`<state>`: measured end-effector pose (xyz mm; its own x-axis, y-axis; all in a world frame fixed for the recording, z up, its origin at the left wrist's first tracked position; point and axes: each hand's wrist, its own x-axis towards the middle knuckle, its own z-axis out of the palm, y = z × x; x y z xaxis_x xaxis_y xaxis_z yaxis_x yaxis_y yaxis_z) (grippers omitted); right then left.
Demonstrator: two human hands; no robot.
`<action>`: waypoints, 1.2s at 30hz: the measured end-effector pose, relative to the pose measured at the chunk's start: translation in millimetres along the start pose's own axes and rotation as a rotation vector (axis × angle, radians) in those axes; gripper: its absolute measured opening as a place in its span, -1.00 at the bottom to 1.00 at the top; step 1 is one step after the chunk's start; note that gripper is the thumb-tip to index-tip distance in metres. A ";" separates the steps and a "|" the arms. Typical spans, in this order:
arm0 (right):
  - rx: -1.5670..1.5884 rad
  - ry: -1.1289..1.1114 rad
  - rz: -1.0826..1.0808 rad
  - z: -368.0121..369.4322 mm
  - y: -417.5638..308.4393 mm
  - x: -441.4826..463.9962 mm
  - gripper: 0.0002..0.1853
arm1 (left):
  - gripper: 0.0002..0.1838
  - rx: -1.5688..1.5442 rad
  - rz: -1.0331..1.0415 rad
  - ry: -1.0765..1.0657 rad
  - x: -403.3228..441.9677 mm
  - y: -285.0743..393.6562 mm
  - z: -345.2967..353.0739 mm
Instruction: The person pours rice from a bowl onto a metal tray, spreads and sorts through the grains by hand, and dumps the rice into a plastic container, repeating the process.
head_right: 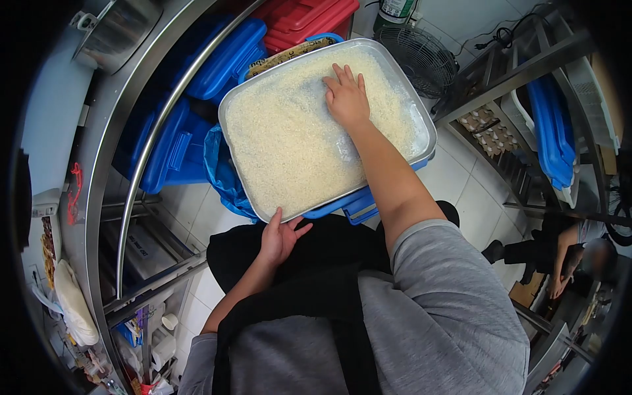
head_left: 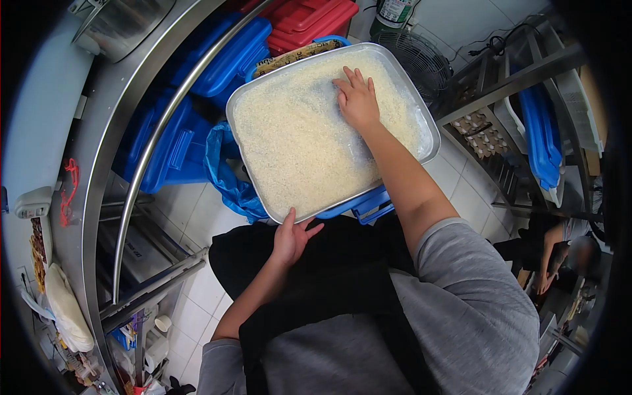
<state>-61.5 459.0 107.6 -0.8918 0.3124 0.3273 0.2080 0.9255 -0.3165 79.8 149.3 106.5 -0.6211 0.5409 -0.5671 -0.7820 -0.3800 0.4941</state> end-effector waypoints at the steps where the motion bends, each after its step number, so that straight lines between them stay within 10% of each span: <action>1: -0.008 -0.005 0.004 0.0 -0.4 0.0 -0.62 | -0.47 -0.001 0.001 0.001 -0.1 -0.1 -0.3; 36: -0.294 -0.174 0.018 -14.1 -18.8 61.6 -0.77 | -0.45 0.031 0.017 -0.033 -0.1 -0.3 -0.9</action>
<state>-114.8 463.9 146.3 -0.9369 0.3112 0.1591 0.3084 0.9503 -0.0425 80.1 148.7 105.7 -0.6322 0.5590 -0.5366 -0.7688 -0.3665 0.5240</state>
